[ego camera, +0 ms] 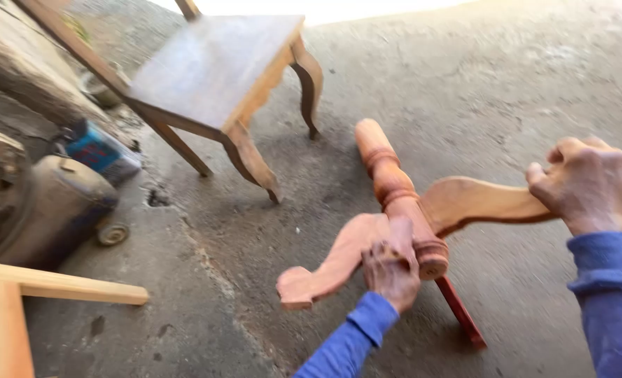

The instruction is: The person sands a wooden furniture leg with a sanding block, focusing on the curved and cylindrical sections. They rotate the piece to reach different areas and later wipe the surface with a white cloth.

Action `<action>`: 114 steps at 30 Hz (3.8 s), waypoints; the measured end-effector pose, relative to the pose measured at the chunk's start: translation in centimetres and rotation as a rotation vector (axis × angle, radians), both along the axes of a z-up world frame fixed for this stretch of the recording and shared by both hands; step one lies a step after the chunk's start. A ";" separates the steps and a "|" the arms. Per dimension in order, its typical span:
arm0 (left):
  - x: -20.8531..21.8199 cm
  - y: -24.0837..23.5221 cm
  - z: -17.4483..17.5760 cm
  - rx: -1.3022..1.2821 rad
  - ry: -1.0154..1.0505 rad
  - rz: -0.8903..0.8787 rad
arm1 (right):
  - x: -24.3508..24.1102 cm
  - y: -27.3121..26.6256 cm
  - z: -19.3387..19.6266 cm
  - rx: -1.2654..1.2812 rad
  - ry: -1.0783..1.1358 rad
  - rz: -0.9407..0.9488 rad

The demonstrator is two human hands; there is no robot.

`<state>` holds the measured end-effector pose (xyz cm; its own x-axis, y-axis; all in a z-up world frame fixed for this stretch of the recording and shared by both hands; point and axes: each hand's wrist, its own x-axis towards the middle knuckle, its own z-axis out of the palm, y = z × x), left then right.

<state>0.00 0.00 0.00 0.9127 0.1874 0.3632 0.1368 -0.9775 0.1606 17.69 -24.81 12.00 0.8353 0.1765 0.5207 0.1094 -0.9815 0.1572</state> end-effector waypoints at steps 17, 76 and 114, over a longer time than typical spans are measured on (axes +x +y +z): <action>3.6 0.8 0.9 -0.130 0.271 0.096 | 0.7 -0.4 -1.0 0.008 -0.063 -0.029; -11.8 11.3 -11.3 -0.773 0.023 0.001 | 2.0 -4.8 -1.0 0.006 -0.356 0.130; -1.1 1.9 -0.8 -0.261 -0.371 -0.719 | -2.9 0.8 2.4 -0.210 -0.088 0.069</action>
<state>-1.10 1.93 -0.75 0.6721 -0.2727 0.6884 -0.6094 -0.7318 0.3051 14.77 -23.96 14.41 0.7706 0.3436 0.5368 0.1515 -0.9168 0.3694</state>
